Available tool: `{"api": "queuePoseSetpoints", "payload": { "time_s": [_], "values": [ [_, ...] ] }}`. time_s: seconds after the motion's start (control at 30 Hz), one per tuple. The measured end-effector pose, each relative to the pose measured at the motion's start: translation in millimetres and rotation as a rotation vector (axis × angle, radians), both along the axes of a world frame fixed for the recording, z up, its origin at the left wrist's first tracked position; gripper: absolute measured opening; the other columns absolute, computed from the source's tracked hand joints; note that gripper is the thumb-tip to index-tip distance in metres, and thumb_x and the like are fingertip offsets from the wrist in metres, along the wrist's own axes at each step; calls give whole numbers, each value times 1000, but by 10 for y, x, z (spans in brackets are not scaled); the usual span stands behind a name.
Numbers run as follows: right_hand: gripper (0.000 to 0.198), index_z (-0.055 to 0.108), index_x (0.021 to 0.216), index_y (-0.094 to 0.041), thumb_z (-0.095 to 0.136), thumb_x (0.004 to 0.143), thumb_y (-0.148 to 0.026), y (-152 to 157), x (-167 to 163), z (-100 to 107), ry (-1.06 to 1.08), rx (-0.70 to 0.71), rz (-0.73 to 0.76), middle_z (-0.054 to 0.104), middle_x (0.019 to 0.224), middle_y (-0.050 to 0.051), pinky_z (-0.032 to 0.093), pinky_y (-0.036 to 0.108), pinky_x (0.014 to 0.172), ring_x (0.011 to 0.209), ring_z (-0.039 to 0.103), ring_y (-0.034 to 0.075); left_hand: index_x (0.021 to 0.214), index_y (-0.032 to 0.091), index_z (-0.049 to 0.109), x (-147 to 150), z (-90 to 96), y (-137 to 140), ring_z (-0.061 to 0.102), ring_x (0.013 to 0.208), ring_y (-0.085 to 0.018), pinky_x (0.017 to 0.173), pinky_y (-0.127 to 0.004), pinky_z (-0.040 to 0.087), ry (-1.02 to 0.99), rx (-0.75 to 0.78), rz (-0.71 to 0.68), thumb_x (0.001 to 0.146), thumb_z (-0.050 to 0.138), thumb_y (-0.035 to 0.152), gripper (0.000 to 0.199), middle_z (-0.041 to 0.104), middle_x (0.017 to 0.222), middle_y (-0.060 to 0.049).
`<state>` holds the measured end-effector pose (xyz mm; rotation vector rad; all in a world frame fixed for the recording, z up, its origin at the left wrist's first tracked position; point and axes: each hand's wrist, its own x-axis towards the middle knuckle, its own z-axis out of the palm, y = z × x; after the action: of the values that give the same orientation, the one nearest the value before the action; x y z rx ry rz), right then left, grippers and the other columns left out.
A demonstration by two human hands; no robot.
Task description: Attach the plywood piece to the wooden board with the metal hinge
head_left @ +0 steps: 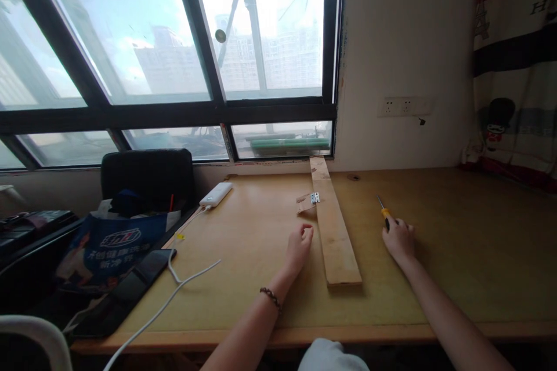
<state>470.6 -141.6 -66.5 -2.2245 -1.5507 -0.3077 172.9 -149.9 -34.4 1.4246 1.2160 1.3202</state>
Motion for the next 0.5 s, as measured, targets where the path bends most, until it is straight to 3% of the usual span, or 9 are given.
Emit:
{"api": "queuePoseSetpoints", "payload": {
  "time_s": [0.17,0.33,0.5],
  "values": [
    [41,53,114,-14,42,75,-19,72,52,-37,62,-10,-32,62,85,14,30,36,79,82,55,24,74,16,56,250,-61,234,58,89,-17,90,-31,39,-704,-308,34,70,56,11,6,63,83,-7],
    [39,56,108,-15,43,73,-26,106,67,-46,333,218,-54,64,82,10,35,36,77,77,56,23,77,13,56,458,-58,608,60,84,-16,84,-30,46,-1010,-432,-131,73,44,10,13,62,84,-9],
    [43,59,100,-15,53,66,-41,50,-1,55,824,554,-35,63,88,8,41,28,65,74,56,19,73,15,53,452,-40,840,60,77,-15,82,-32,48,-1113,-430,-137,74,43,15,10,61,75,-7]
  ]
}}
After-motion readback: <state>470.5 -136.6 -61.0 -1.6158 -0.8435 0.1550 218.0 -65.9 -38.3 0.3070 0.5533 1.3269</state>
